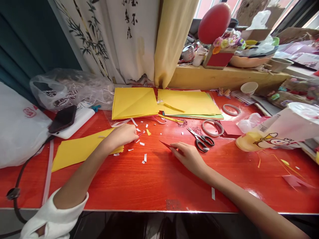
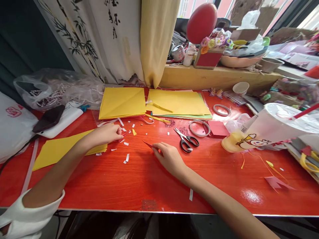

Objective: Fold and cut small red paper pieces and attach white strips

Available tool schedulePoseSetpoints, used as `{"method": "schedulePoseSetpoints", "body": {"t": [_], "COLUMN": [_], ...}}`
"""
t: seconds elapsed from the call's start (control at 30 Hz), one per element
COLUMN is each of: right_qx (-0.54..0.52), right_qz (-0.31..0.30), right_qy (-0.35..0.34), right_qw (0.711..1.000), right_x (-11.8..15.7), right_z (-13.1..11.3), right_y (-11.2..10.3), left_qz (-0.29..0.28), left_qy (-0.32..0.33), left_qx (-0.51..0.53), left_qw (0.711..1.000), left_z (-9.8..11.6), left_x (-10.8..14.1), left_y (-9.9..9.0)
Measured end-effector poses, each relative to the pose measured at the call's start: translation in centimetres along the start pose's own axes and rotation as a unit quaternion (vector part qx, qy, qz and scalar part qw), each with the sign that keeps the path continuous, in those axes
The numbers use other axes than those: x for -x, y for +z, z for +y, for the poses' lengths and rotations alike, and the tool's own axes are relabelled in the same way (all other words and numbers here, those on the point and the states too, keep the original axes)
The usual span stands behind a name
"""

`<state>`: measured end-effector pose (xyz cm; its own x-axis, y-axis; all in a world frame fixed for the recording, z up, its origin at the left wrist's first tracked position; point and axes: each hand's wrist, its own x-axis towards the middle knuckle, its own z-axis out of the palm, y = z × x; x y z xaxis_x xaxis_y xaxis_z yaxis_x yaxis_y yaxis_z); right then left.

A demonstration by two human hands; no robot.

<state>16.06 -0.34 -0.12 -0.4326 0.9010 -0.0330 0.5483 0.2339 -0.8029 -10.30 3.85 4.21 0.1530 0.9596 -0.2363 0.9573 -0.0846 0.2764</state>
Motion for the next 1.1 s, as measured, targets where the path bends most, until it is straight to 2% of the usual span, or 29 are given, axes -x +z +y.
{"method": "schedulePoseSetpoints", "body": {"t": [0.13,0.2,0.27,0.33,0.43,0.5,0.7,0.83,0.9,1.03,1.1], "right_qx": [-0.152,-0.202,-0.264,-0.331,-0.384,-0.385,-0.38,-0.378,-0.371,-0.342,-0.327], "right_qz": [-0.047,-0.051,-0.054,-0.061,-0.066,-0.069,-0.068,-0.092,-0.093,-0.094,-0.1], "right_qy": [0.046,0.06,0.079,0.099,0.096,0.077,0.08,0.08,0.076,0.072,0.073], "right_qw": [0.986,0.976,0.96,0.936,0.916,0.917,0.919,0.918,0.921,0.932,0.937], "right_x": [-0.6,-0.8,-0.8,-0.7,-0.5,-0.3,-0.5,-0.7,-0.7,-0.6,-0.6], "right_z": [0.0,0.1,0.1,0.1,0.1,0.2,0.6,0.9,0.9,0.9,0.7], "right_y": [-0.5,-0.7,-0.8,-0.8,-0.6,-0.3,-0.1,-0.3,-0.3,-0.3,-0.3], "left_qz": [0.017,0.028,0.031,-0.001,-0.058,-0.078,-0.077,-0.07,-0.078,-0.088,-0.087], "left_qy": [0.001,0.015,0.047,0.048,0.057,0.067,0.059,0.081,0.09,0.088,0.087], "left_qx": [0.044,0.113,0.304,0.444,0.568,0.598,0.605,0.619,0.605,0.554,0.546], "left_qw": [0.999,0.993,0.951,0.895,0.819,0.795,0.79,0.778,0.787,0.823,0.829], "left_z": [0.4,1.5,3.3,5.2,7.5,8.1,7.8,7.6,7.6,7.5,7.4], "left_x": [-0.2,-0.2,0.2,0.7,1.6,1.8,1.4,1.0,1.0,1.0,1.0], "left_y": [-0.1,0.3,1.1,2.4,4.4,5.4,6.5,7.3,7.5,7.5,7.4]}}
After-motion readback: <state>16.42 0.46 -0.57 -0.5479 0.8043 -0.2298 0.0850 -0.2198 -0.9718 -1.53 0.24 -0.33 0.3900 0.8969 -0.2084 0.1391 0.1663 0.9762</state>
